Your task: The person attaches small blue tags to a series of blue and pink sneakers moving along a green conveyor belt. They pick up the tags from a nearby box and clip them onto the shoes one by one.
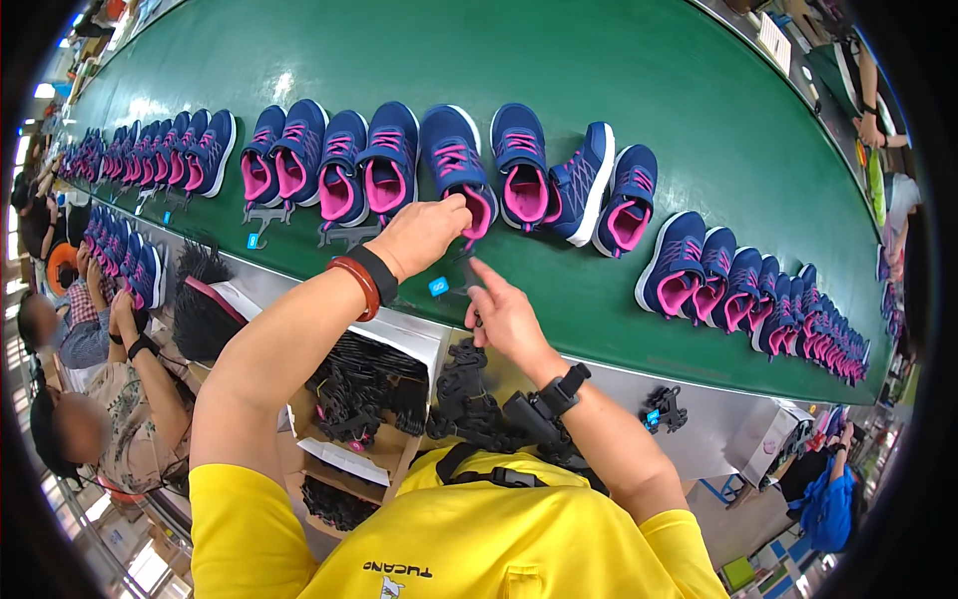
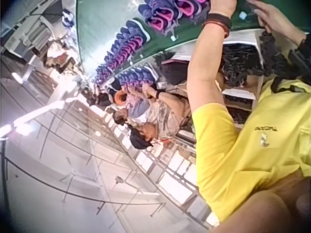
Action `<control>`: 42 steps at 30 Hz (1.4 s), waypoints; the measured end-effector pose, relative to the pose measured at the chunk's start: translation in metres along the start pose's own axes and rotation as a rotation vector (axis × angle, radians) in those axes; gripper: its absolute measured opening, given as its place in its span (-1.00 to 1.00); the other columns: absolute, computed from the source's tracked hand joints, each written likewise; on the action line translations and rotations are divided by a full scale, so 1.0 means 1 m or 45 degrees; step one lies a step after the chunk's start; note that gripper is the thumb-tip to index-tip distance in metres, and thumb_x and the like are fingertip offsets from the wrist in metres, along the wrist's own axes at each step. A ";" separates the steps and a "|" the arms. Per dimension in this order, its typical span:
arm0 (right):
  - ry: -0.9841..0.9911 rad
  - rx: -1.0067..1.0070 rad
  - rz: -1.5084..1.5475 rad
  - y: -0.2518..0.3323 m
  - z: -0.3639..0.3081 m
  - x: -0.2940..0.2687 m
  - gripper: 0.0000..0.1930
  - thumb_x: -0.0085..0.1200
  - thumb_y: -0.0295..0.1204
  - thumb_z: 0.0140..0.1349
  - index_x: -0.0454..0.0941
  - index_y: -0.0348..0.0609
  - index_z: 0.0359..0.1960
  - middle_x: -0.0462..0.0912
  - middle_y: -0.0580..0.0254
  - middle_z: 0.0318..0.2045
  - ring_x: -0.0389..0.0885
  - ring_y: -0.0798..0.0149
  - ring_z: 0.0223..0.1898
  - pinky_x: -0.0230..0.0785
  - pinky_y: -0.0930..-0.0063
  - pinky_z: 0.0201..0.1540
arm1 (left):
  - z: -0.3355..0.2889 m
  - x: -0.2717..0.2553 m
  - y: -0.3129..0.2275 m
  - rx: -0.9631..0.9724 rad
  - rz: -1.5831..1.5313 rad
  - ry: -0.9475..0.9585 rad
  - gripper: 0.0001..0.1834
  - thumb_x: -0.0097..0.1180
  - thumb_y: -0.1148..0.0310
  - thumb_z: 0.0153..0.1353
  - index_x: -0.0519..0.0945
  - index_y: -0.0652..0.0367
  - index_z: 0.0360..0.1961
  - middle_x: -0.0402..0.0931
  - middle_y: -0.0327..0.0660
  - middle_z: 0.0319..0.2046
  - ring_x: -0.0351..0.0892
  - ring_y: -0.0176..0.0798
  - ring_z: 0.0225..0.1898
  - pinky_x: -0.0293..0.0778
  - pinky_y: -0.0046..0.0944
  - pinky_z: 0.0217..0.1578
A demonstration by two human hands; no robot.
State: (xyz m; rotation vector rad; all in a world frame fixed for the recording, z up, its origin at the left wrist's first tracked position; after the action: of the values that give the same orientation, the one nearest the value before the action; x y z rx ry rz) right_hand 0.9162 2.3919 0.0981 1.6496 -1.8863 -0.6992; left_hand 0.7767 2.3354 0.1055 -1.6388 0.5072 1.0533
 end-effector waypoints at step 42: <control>-0.237 -1.209 -1.338 0.102 0.028 -0.055 -0.65 0.29 -0.40 -0.06 0.56 -0.05 -0.17 0.51 0.25 -0.16 0.43 0.12 -0.05 0.21 0.18 -0.01 | -0.046 -0.031 -0.008 -0.229 -0.201 0.111 -0.38 -0.08 0.71 -0.01 0.48 0.01 0.13 0.31 0.09 0.19 0.42 0.19 0.10 0.43 -0.05 0.02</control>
State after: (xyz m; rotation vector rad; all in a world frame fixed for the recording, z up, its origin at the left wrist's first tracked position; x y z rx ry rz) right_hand 0.8305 2.4601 0.1449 1.7676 -0.3840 -1.8224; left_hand 0.7837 2.2901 0.1378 -1.8575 0.3413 0.9350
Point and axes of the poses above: each hand's wrist, its own z-axis towards the middle knuckle, its own x-axis out of the palm, y = z × x, the point moved 7 cm from there along z, towards the middle knuckle
